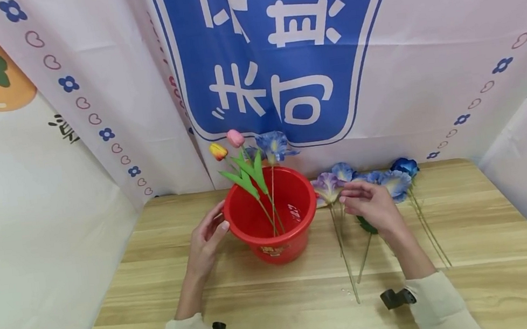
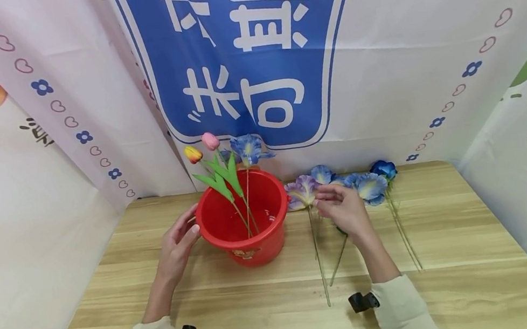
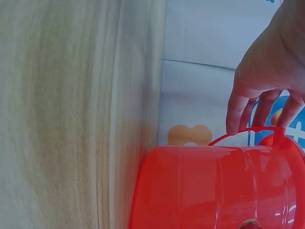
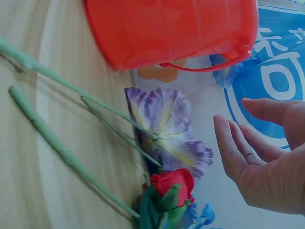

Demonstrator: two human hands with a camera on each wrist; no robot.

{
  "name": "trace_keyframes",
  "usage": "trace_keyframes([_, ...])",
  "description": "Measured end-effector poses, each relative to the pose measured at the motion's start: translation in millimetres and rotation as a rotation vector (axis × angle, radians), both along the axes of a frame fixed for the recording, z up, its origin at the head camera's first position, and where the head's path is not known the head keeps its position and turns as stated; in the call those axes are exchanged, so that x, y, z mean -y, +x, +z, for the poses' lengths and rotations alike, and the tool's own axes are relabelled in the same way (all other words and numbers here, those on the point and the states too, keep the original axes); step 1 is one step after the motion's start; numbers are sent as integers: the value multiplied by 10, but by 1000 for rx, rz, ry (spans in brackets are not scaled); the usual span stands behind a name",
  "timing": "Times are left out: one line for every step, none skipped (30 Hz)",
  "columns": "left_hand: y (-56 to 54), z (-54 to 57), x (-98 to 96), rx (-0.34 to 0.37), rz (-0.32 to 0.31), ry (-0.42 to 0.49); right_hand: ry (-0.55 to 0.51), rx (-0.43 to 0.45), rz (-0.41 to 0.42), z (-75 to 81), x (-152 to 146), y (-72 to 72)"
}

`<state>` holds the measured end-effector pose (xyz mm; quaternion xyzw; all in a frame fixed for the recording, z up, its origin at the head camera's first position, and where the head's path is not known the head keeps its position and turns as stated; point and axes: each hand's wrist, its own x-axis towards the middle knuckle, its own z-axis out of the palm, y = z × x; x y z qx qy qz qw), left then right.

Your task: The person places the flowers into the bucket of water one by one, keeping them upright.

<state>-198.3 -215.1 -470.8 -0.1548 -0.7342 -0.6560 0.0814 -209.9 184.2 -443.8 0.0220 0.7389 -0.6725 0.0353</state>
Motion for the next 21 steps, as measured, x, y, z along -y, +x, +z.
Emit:
trace_keyframes([0, 2, 2, 0, 0, 1, -4, 4, 3, -12, 8, -7])
trace_keyframes([-1, 2, 4, -1, 0, 1, -5, 8, 6, -25, 16, -14])
trace_keyframes([-1, 3, 7, -2, 0, 0, -9, 13, 9, -40, 24, -21])
trace_keyframes([-2, 7, 8, -2, 0, 0, -13, 16, 13, -58, 30, -30])
trace_keyframes([-3, 11, 9, -2, 1, -2, -19, 19, 14, -79, 37, -39])
trace_keyframes([-4, 14, 12, -3, 0, -4, -23, 18, 16, -101, 43, -44])
trace_keyframes([-6, 14, 16, -3, 0, -7, -25, 18, 17, -123, 48, -53])
trace_keyframes([-8, 15, 19, -4, -2, -8, -26, 21, 19, -147, 52, -59])
trace_keyframes([-9, 15, 22, -6, -3, -10, -28, 23, 19, -169, 56, -66])
trace_keyframes([-11, 16, 23, -6, -5, -8, -26, 25, 23, -194, 57, -72])
trace_keyframes([-11, 16, 24, -6, -5, -6, -23, 28, 24, -217, 58, -75])
trace_keyframes([-10, 13, 26, -7, -5, -7, -15, 28, 30, -240, 57, -75])
trace_keyframes([-10, 12, 25, -6, -5, -5, -10, 33, 31, -262, 58, -78])
trace_keyframes([-9, 10, 25, -6, -3, -3, -2, 38, 34, -282, 60, -80])
trace_keyframes([-8, 8, 23, -5, -3, -3, 9, 40, 37, -300, 61, -82])
trace_keyframes([-7, 6, 22, -5, -1, -3, 17, 42, 42, -319, 60, -83])
trace_keyframes([-6, 3, 21, -4, 0, -5, 25, 45, 45, -334, 63, -83])
trace_keyframes([-5, 0, 19, -4, -1, -5, 31, 48, 49, -347, 66, -82])
trace_keyframes([-4, 0, 16, -3, -2, -3, 34, 54, 49, -360, 70, -87])
trace_keyframes([-2, -1, 14, -1, -3, -2, 38, 57, 56, -371, 72, -87])
trace_keyframes([0, 0, 12, 1, -4, -1, 41, 59, 62, -380, 74, -85])
